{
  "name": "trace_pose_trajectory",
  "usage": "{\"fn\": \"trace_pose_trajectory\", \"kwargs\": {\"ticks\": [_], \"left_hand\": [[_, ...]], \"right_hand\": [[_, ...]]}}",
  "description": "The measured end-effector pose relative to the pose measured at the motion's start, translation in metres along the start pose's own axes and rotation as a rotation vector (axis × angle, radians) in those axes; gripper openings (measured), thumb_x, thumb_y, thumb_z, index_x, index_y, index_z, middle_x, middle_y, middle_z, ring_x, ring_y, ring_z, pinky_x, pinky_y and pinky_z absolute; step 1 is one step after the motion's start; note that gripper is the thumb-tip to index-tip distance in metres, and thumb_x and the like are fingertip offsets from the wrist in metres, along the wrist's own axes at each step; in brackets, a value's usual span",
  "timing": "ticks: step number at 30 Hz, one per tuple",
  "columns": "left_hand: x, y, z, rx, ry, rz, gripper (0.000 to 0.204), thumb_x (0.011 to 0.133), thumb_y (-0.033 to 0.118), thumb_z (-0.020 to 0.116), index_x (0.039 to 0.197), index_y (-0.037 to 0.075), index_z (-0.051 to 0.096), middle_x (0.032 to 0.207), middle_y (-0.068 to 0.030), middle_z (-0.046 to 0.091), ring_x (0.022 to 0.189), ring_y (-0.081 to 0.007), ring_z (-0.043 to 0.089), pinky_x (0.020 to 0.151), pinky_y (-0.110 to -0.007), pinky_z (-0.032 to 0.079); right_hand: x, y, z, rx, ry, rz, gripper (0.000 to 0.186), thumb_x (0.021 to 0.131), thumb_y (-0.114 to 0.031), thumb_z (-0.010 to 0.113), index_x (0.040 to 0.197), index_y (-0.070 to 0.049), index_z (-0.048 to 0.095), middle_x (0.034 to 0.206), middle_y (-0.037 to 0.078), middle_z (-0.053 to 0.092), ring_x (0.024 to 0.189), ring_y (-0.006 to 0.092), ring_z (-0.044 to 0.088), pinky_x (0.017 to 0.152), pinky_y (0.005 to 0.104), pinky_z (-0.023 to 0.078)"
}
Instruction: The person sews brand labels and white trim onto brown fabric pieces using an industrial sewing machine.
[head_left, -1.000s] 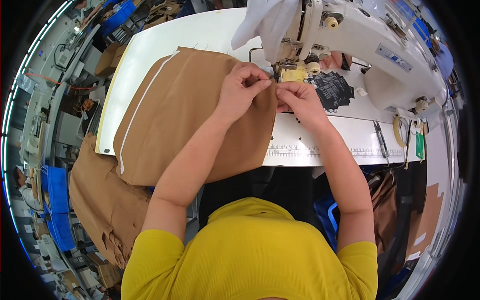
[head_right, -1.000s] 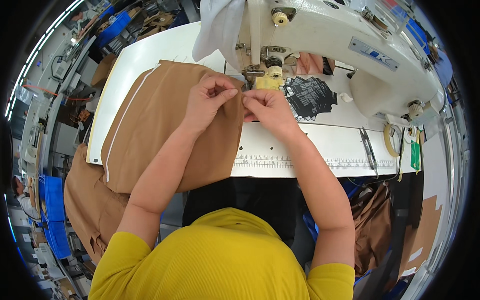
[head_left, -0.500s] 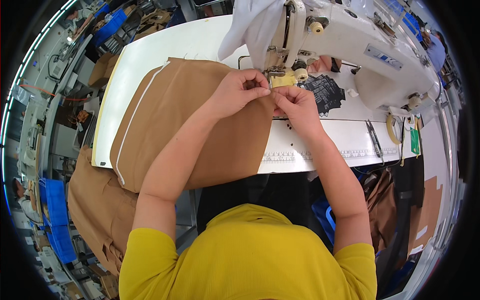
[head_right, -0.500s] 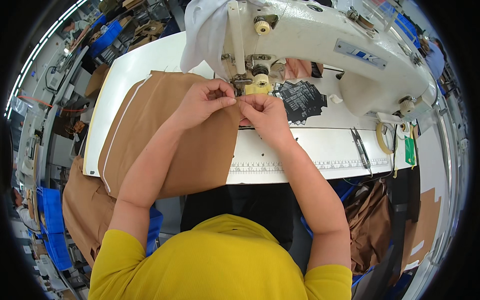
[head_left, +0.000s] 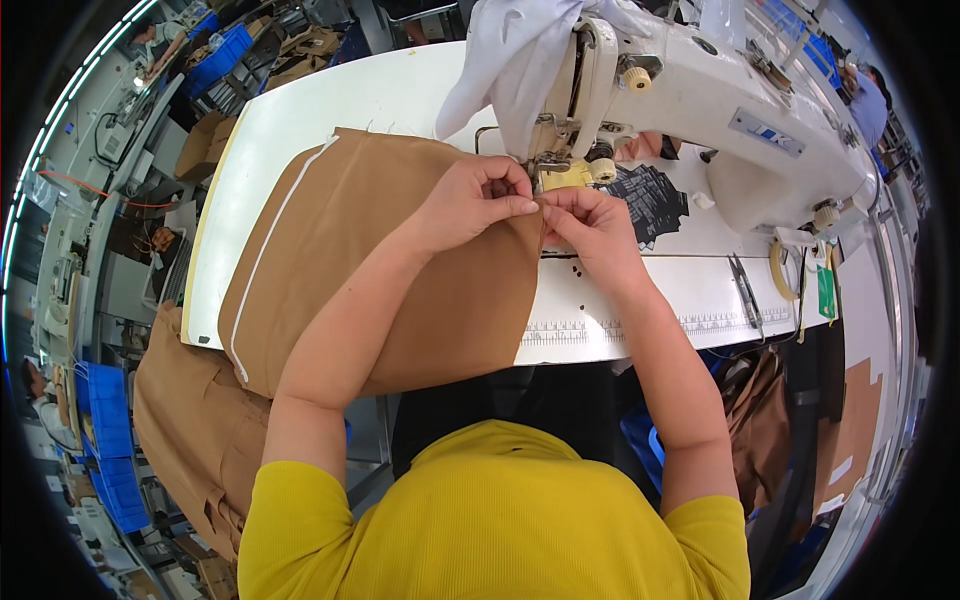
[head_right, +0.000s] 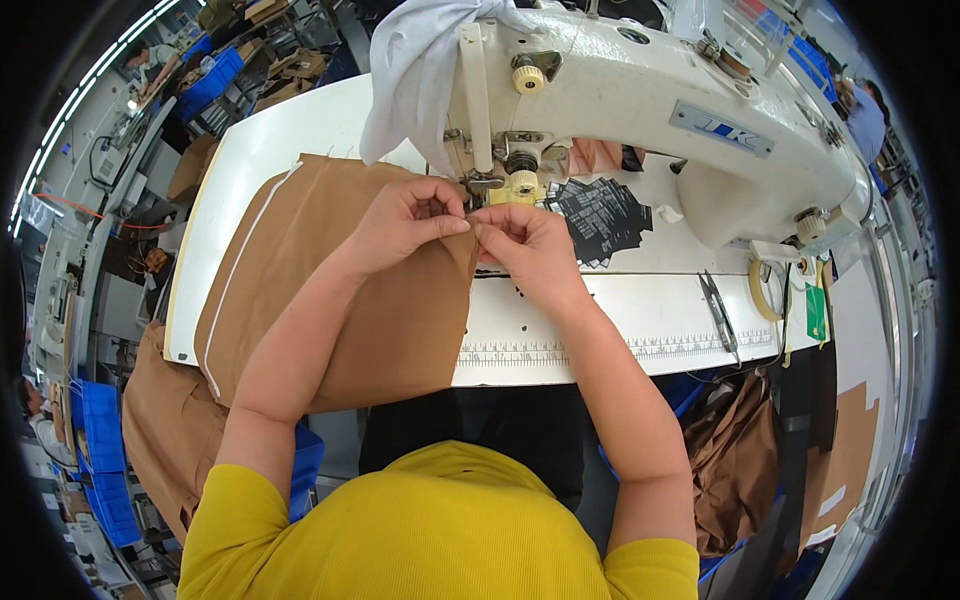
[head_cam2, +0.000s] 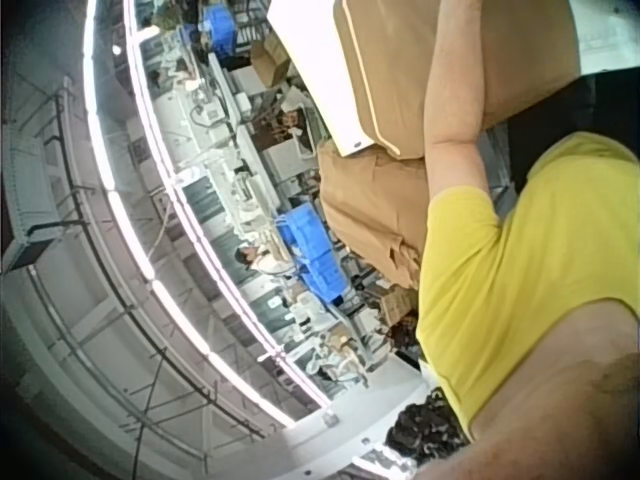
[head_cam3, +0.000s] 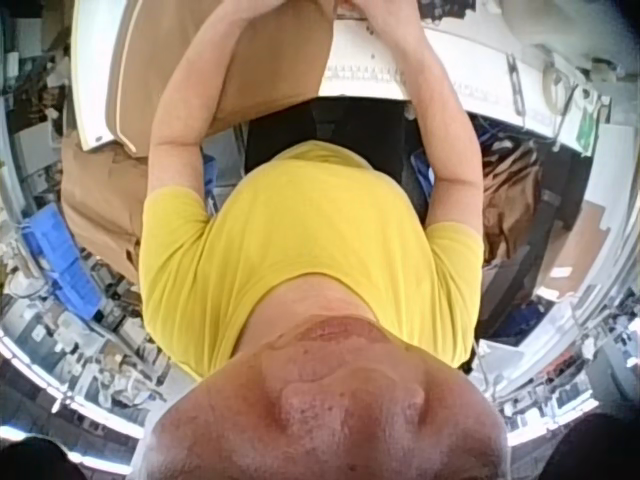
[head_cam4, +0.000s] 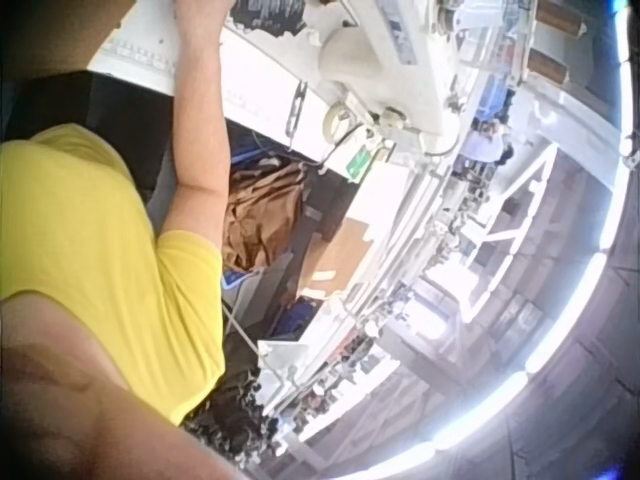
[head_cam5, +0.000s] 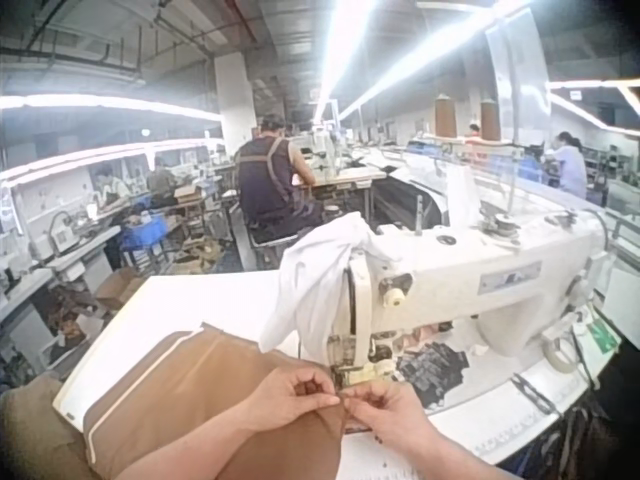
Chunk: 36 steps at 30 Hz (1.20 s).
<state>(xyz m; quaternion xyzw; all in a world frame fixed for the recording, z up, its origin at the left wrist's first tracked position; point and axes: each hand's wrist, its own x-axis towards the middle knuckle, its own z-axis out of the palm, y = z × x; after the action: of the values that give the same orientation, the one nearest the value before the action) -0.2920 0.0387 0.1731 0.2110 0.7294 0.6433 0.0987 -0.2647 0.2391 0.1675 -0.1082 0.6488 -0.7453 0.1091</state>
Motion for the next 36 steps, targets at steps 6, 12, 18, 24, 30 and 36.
{"fn": "trace_pose_trajectory", "kwargs": {"ticks": [6, 12, 18, 24, 30, 36], "left_hand": [[-0.001, 0.001, 0.0, 0.005, -0.043, 0.009, 0.01, 0.085, 0.006, 0.071, 0.087, 0.005, 0.061, 0.088, 0.005, 0.058, 0.079, -0.0026, 0.052, 0.071, -0.019, 0.043], [-0.001, 0.003, 0.001, 0.05, -0.026, 0.016, 0.011, 0.085, 0.007, 0.072, 0.09, 0.004, 0.062, 0.087, 0.0055, 0.057, 0.076, -0.0021, 0.049, 0.069, -0.019, 0.042], [-0.001, 0.005, 0.002, 0.07, -0.022, -0.008, 0.015, 0.085, 0.007, 0.072, 0.098, 0.001, 0.069, 0.086, 0.0035, 0.058, 0.074, -0.0035, 0.05, 0.068, -0.019, 0.043], [-0.003, 0.004, 0.003, 0.117, 0.027, 0.017, 0.012, 0.085, 0.007, 0.071, 0.093, -0.002, 0.069, 0.088, -0.0008, 0.063, 0.079, -0.0061, 0.056, 0.071, -0.022, 0.045], [-0.003, 0.005, 0.003, 0.104, 0.071, 0.059, 0.011, 0.083, 0.009, 0.072, 0.086, -0.001, 0.068, 0.081, 0.0005, 0.06, 0.072, -0.0075, 0.051, 0.067, -0.023, 0.043], [-0.003, 0.01, -0.014, 0.221, 0.107, 0.23, 0.011, 0.086, 0.009, 0.069, 0.091, 0.001, 0.064, 0.096, -0.0014, 0.055, 0.083, -0.0095, 0.052, 0.074, -0.024, 0.043]], "right_hand": [[0.0, 0.001, -0.001, -0.006, -0.017, -0.004, 0.018, 0.093, -0.006, 0.061, 0.106, 0.006, 0.065, 0.092, 0.008, 0.069, 0.08, 0.0105, 0.066, 0.072, 0.0234, 0.057], [0.0, 0.007, 0.0, -0.084, -0.016, -0.062, 0.017, 0.093, -0.004, 0.06, 0.107, 0.005, 0.065, 0.093, 0.007, 0.069, 0.081, 0.0098, 0.066, 0.073, 0.0235, 0.056], [-0.001, 0.009, -0.001, -0.119, -0.03, -0.133, 0.016, 0.093, -0.003, 0.059, 0.107, 0.004, 0.065, 0.094, 0.005, 0.068, 0.082, 0.0089, 0.065, 0.074, 0.0238, 0.056], [-0.001, 0.008, 0.001, -0.102, -0.03, -0.151, 0.017, 0.093, -0.002, 0.058, 0.108, 0.004, 0.064, 0.093, 0.005, 0.068, 0.082, 0.0088, 0.064, 0.075, 0.024, 0.055], [-0.008, 0.013, 0.015, -0.213, 0.063, -0.197, 0.036, 0.084, 0.001, 0.065, 0.11, -0.002, 0.04, 0.079, 0.007, 0.062, 0.068, 0.012, 0.06, 0.063, 0.0256, 0.05], [-0.059, 0.028, 0.046, -0.366, 0.039, -0.18, 0.042, 0.082, 0.004, 0.067, 0.102, -0.008, 0.032, 0.078, 0.002, 0.053, 0.069, 0.0061, 0.051, 0.062, 0.021, 0.044]]}}
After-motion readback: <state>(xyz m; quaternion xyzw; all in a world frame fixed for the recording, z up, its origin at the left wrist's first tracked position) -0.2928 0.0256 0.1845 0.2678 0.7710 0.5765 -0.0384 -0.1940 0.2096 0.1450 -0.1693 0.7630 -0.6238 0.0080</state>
